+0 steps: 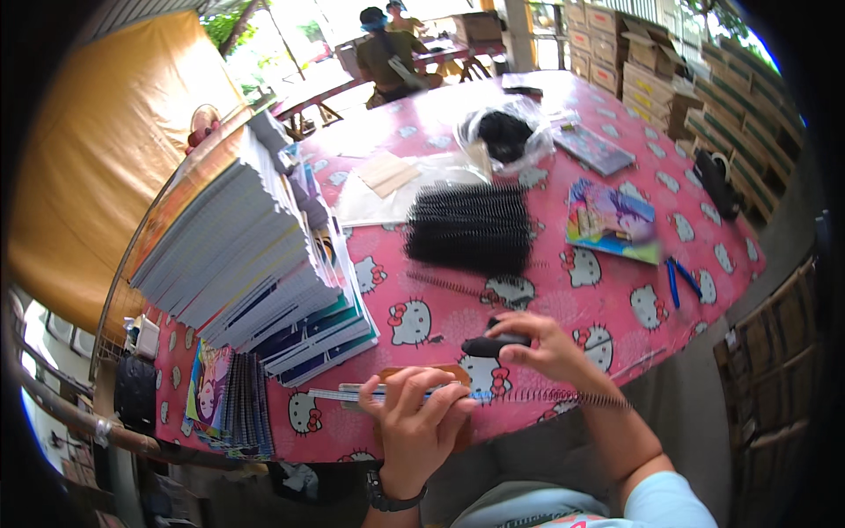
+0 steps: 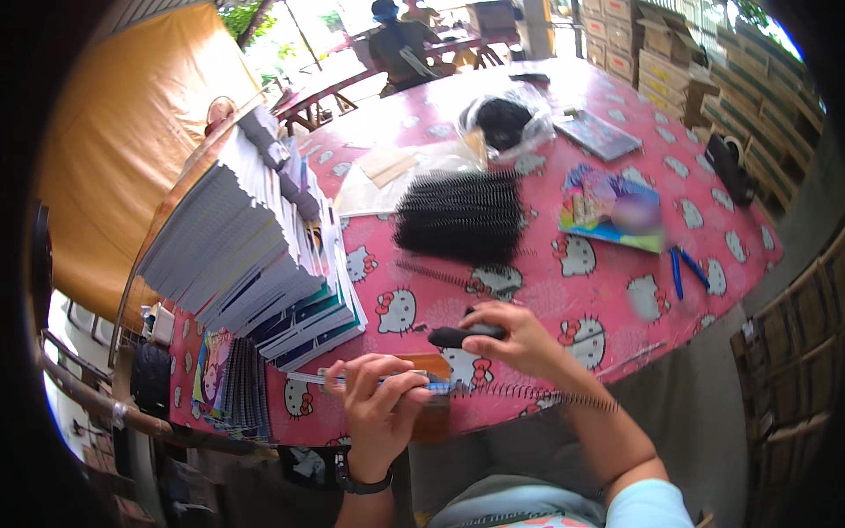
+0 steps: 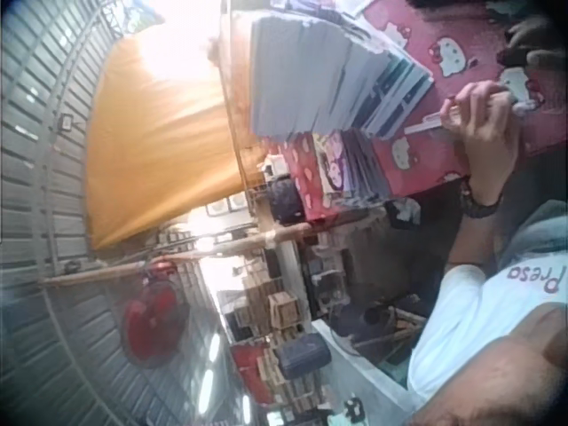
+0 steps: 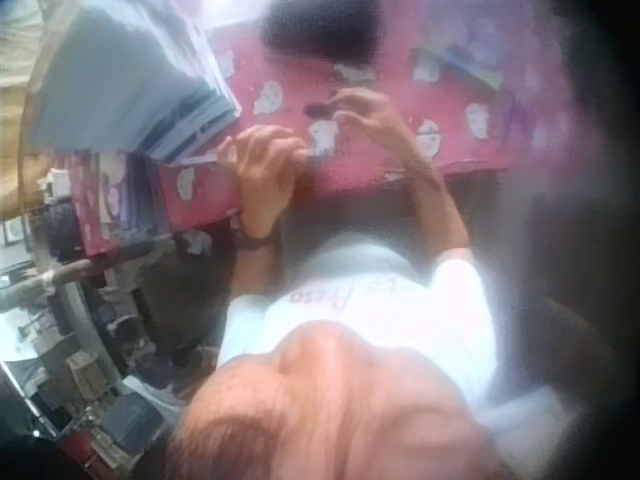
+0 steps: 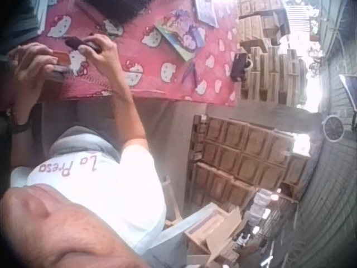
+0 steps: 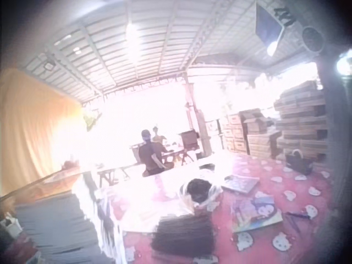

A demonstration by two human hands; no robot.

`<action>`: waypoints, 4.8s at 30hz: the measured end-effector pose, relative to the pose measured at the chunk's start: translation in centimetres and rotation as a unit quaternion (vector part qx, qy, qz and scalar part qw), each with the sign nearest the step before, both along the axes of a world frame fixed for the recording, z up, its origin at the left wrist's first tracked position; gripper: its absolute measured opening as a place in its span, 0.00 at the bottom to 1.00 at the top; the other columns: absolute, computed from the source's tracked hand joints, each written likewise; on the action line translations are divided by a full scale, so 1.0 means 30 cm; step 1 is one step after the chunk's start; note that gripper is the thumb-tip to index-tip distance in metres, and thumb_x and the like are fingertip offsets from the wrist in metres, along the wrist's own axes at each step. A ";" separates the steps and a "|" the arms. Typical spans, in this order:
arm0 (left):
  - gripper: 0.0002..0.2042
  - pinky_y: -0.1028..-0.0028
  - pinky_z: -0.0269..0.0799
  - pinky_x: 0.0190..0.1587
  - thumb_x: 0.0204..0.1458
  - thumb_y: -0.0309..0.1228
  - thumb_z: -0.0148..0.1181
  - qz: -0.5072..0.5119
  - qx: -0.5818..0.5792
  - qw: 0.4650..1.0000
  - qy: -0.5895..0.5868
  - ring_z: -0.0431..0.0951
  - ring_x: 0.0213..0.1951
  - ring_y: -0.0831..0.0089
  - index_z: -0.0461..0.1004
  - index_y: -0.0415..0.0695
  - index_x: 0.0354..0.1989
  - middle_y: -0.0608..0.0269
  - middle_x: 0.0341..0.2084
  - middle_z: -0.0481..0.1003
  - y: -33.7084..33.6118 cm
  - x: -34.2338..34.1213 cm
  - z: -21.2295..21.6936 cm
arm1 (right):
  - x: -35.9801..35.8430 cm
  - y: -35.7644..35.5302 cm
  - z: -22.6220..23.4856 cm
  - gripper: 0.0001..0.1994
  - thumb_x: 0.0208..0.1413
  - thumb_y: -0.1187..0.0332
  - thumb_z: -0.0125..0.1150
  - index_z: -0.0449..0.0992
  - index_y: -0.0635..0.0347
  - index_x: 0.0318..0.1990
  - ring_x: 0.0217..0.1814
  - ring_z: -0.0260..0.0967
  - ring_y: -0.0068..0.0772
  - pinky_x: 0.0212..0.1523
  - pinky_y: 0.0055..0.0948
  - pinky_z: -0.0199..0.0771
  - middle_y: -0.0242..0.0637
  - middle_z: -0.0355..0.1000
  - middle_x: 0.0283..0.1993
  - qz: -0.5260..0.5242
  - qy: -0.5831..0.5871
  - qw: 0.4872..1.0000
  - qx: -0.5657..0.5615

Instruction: The person manually threads a plastic spiral coil through the pre-punched holes of a notebook stack, including the front and back covers, then uses pliers to trim and crimp the ends of the coil.

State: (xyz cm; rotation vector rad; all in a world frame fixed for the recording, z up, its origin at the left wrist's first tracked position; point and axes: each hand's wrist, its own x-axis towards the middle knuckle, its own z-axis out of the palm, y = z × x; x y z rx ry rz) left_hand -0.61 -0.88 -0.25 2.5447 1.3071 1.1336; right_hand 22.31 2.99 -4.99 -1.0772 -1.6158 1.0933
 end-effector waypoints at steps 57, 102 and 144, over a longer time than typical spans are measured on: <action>0.42 0.71 0.59 0.56 0.41 0.28 0.71 0.190 -0.050 0.894 -0.403 0.64 0.53 0.67 0.53 0.36 0.65 0.58 0.51 0.61 0.007 -0.144 -0.216 | -0.268 0.238 0.212 0.22 0.52 0.52 0.61 0.79 0.66 0.40 0.57 0.66 0.40 0.59 0.37 0.61 0.51 0.73 0.50 0.241 -0.136 0.960 0.035; 0.12 0.71 0.71 0.38 0.44 0.24 0.66 -0.110 -0.025 0.928 -0.355 0.76 0.35 0.66 0.73 0.42 0.38 0.61 0.30 0.74 -0.049 -0.101 0.050 | -0.287 -0.132 0.443 0.11 0.44 0.67 0.68 0.72 0.61 0.32 0.27 0.67 0.39 0.25 0.33 0.68 0.36 0.68 0.27 0.110 -0.281 0.867 0.397; 0.20 0.56 0.57 0.59 0.58 0.32 0.50 0.438 0.196 0.870 0.113 0.62 0.59 0.51 0.65 0.37 0.57 0.46 0.58 0.63 0.065 -0.914 -0.090 | 0.933 0.261 -0.115 0.33 0.39 0.47 0.71 0.73 0.64 0.47 0.50 0.72 0.48 0.51 0.42 0.71 0.51 0.74 0.47 -0.536 -0.364 0.731 -0.215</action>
